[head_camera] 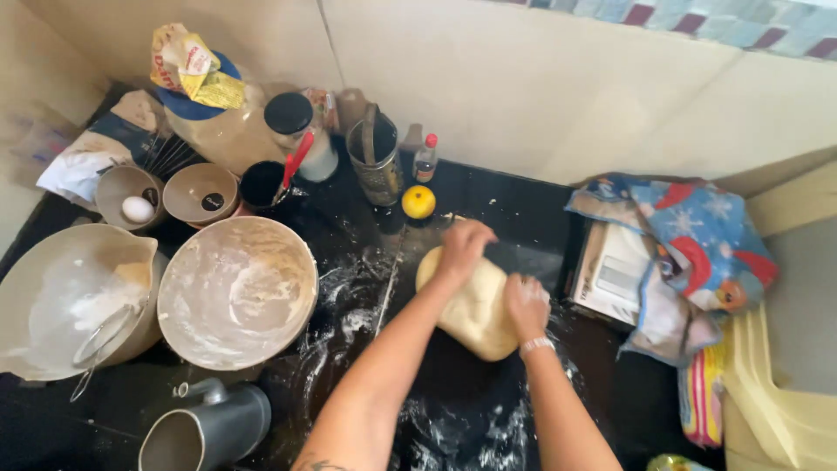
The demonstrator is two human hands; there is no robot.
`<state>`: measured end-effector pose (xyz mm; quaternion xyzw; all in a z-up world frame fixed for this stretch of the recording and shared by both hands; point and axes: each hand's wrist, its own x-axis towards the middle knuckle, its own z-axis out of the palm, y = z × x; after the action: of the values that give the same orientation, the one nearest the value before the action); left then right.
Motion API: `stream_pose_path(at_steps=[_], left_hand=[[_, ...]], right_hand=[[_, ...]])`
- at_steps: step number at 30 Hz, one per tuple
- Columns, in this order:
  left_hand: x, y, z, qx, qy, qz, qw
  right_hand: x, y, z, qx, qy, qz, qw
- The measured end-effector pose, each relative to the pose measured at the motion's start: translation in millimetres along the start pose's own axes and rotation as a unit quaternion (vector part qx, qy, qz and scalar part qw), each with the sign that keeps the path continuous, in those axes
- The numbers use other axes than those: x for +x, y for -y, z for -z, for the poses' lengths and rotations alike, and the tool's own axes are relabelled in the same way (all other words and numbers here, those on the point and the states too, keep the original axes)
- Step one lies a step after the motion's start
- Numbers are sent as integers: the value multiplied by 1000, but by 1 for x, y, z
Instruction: The person is kneading a large ball of dough on a floured countertop.
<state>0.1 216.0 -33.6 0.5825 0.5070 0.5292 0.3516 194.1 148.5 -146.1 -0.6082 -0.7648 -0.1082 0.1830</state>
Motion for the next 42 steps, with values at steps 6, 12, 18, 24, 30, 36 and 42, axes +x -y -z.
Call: stream_pose_path(at_steps=[6, 12, 18, 24, 30, 36, 42], left_hand=[[-42, -26, 30, 283, 130, 195, 930], [-152, -201, 48, 335, 47, -49, 940], [-209, -113, 49, 332, -85, -326, 881], [-110, -118, 34, 353, -98, -275, 889], [-32, -55, 4, 375, -90, -220, 896], [27, -36, 19, 34, 208, 239, 948], [-11, -135, 50, 275, 265, 281, 880]], right_hand=[[-9, 35, 179, 163, 274, -170, 932], [-37, 96, 209, 87, -148, 147, 974], [-86, 101, 176, 147, -193, 134, 961], [-3, 78, 147, 206, -47, 12, 977], [72, 66, 110, 72, -56, -118, 989], [18, 11, -37, -83, -155, 1, 984], [-2, 26, 143, 345, 166, -453, 805]])
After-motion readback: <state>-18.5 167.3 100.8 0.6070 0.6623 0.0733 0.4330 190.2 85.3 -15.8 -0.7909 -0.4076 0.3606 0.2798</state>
